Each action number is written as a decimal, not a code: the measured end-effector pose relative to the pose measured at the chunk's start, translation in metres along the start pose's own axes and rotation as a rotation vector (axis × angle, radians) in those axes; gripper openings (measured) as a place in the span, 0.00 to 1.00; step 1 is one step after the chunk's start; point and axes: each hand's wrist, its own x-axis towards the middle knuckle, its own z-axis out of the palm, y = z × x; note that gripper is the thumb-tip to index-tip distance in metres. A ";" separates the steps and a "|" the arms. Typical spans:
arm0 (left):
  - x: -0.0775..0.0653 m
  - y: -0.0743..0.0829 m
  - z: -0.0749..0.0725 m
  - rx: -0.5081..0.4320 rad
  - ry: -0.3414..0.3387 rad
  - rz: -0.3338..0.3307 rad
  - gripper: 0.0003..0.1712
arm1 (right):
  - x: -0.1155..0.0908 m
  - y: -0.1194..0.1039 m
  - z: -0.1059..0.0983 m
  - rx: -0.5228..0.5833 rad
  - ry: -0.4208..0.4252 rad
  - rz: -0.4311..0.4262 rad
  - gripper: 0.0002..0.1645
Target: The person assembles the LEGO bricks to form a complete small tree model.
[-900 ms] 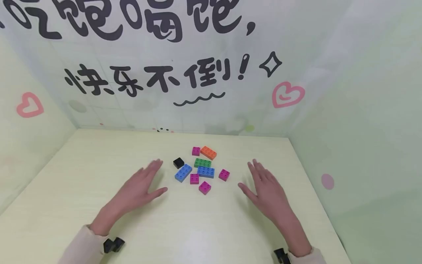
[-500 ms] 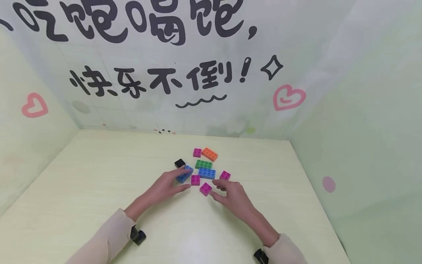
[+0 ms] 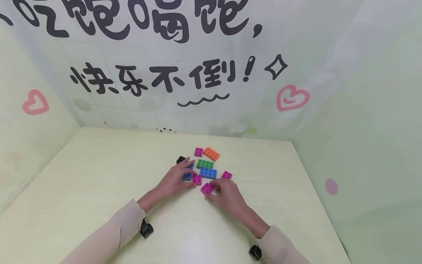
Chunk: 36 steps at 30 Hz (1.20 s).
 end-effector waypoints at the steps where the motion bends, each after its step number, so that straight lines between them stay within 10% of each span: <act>1: 0.000 0.000 0.000 -0.008 0.008 0.004 0.18 | 0.001 0.000 0.000 0.005 -0.002 -0.012 0.21; 19: -0.021 0.027 -0.005 -0.320 -0.078 -0.038 0.19 | 0.008 0.012 0.002 0.296 -0.127 0.020 0.22; 36: -0.022 0.031 -0.002 -0.249 -0.110 -0.040 0.19 | 0.007 0.012 0.003 0.364 -0.155 -0.014 0.24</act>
